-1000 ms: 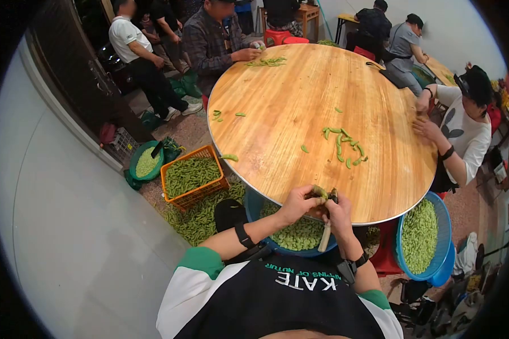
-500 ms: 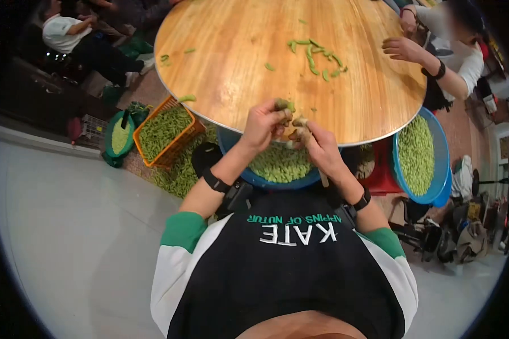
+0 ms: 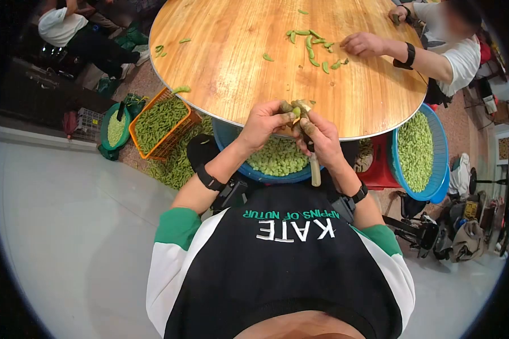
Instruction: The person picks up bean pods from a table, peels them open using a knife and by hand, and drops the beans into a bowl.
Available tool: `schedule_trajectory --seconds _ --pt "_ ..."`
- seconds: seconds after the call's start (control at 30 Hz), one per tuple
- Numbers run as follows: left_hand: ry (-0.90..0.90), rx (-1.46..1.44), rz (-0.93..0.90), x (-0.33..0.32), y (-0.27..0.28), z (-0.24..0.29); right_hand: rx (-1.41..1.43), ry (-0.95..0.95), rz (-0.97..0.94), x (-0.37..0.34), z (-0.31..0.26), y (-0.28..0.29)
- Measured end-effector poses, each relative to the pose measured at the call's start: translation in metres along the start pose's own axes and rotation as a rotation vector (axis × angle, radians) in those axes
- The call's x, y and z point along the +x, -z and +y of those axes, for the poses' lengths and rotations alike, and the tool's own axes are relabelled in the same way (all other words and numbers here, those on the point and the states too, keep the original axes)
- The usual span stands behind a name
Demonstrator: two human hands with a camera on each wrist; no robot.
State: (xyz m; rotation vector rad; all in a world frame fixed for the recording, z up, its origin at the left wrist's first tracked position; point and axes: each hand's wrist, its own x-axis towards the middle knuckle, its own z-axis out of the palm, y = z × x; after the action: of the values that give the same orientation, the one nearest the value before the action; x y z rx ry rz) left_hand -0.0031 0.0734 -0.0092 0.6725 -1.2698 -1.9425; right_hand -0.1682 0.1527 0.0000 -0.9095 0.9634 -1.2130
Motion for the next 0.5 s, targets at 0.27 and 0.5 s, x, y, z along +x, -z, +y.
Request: schedule_trajectory --seconds 0.27,0.5 --pt "0.035 -0.022 0.0 0.002 -0.001 -0.003 0.147 -0.01 -0.103 0.0 -0.004 0.004" --pt "0.015 -0.03 0.01 0.002 -0.001 -0.007 0.112 0.031 -0.101 -0.002 0.002 0.006"
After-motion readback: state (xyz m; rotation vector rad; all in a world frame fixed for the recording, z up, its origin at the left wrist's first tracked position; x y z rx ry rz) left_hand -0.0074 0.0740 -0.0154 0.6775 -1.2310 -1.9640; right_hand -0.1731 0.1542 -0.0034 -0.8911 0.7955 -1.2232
